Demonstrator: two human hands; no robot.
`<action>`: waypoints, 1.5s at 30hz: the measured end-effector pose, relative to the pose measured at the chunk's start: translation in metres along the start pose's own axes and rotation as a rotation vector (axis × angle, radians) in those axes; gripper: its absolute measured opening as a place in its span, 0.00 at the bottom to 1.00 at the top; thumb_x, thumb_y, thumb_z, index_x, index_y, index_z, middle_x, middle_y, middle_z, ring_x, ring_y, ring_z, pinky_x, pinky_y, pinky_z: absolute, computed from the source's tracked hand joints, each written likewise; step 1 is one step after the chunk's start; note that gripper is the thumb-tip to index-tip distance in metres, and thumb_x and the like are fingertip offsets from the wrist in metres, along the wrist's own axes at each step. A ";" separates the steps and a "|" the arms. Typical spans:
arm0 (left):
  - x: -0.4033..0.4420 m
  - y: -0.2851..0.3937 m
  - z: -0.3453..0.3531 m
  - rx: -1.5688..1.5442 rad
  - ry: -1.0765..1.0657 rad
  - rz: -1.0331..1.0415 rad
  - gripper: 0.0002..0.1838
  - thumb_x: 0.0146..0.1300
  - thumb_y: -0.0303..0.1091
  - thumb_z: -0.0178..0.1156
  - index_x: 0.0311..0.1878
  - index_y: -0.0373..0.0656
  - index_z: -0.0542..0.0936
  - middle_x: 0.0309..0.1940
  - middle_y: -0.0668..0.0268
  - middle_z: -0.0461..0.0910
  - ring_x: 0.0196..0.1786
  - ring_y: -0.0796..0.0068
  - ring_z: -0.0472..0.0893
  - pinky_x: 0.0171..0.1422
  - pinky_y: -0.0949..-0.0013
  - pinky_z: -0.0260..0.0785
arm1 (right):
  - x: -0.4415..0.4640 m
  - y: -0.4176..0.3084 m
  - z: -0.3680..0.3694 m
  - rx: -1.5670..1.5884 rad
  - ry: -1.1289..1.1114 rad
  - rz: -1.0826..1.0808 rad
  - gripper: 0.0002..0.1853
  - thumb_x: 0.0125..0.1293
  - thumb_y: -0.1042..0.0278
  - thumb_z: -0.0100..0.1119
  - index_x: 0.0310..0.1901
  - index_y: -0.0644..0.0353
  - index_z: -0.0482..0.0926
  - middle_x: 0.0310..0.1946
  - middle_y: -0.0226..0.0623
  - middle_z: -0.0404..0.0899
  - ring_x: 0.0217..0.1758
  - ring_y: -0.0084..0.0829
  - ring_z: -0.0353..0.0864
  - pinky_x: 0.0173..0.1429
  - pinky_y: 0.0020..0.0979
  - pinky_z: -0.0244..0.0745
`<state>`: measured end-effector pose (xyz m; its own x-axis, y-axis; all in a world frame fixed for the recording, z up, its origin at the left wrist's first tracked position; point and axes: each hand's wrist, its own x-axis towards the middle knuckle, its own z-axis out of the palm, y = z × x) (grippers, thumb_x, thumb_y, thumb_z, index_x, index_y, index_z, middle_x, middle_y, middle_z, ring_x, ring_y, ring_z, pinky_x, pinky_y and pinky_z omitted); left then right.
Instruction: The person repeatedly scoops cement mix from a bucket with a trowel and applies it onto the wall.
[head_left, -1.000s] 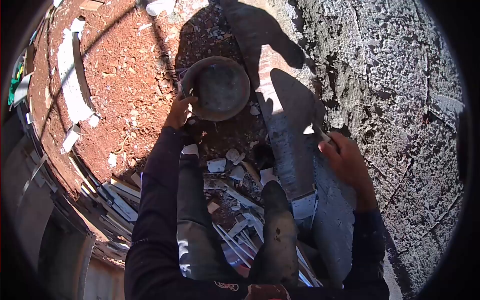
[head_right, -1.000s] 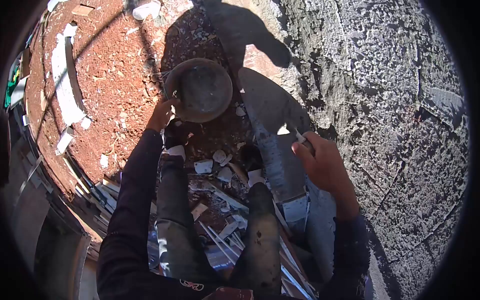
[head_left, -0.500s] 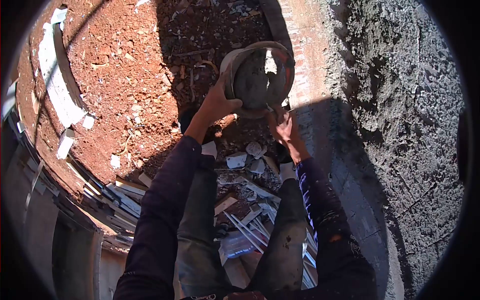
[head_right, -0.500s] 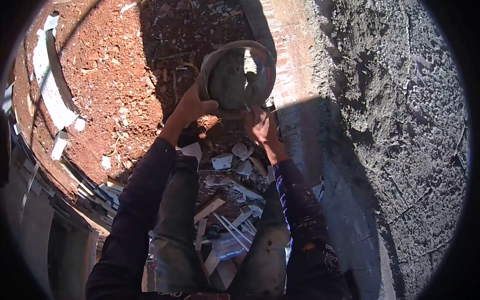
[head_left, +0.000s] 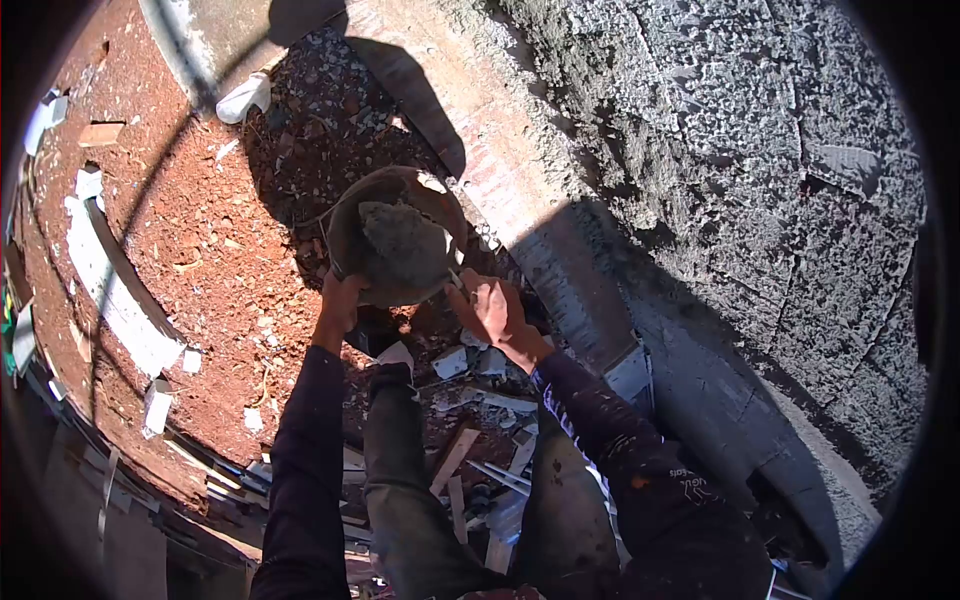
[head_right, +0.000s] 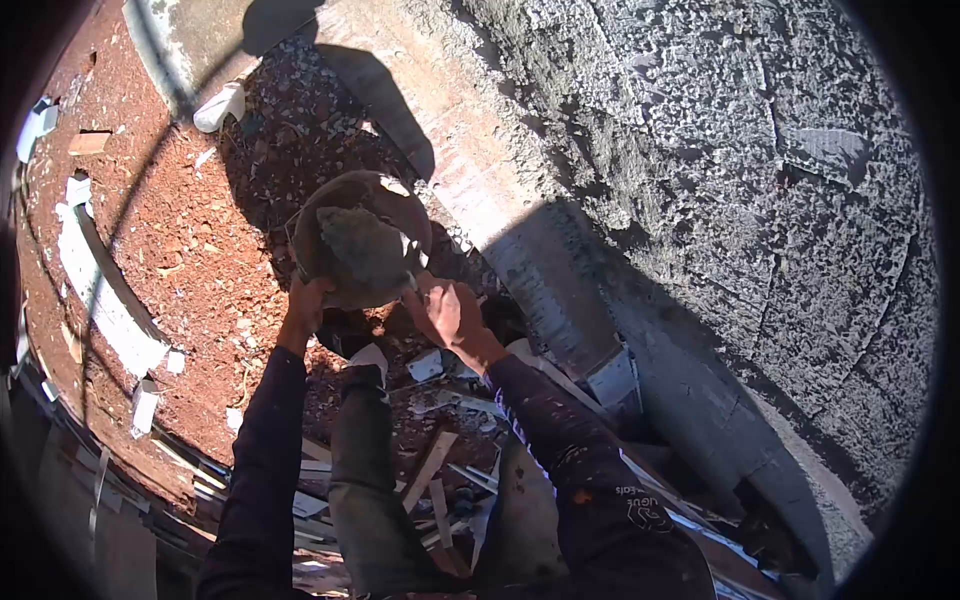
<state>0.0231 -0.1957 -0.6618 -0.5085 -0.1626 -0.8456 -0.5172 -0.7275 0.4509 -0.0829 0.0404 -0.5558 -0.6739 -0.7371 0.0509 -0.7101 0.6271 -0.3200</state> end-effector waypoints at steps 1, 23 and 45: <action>-0.015 0.008 -0.009 0.021 0.012 0.004 0.20 0.51 0.20 0.56 0.51 0.36 0.76 0.40 0.62 0.80 0.38 0.69 0.82 0.42 0.65 0.78 | 0.007 -0.017 -0.017 0.265 -0.128 0.177 0.13 0.65 0.56 0.59 0.38 0.59 0.78 0.19 0.42 0.76 0.23 0.43 0.79 0.26 0.40 0.71; -0.245 0.076 0.060 -0.074 0.431 0.223 0.24 0.46 0.21 0.61 0.51 0.39 0.77 0.38 0.67 0.79 0.40 0.73 0.79 0.44 0.68 0.74 | 0.122 0.037 -0.368 0.024 -0.648 0.117 0.13 0.66 0.60 0.57 0.35 0.64 0.78 0.27 0.46 0.80 0.29 0.41 0.82 0.32 0.38 0.76; -0.223 0.226 0.117 0.125 0.101 0.294 0.29 0.48 0.20 0.56 0.59 0.35 0.72 0.45 0.61 0.80 0.42 0.70 0.79 0.46 0.68 0.73 | 0.137 -0.076 -0.271 0.150 -0.488 0.395 0.16 0.70 0.56 0.52 0.45 0.63 0.75 0.25 0.52 0.80 0.32 0.56 0.82 0.35 0.51 0.74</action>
<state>-0.0614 -0.2461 -0.3377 -0.5810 -0.4229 -0.6954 -0.4422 -0.5533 0.7060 -0.1769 -0.0402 -0.2680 -0.6830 -0.5102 -0.5227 -0.3677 0.8585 -0.3575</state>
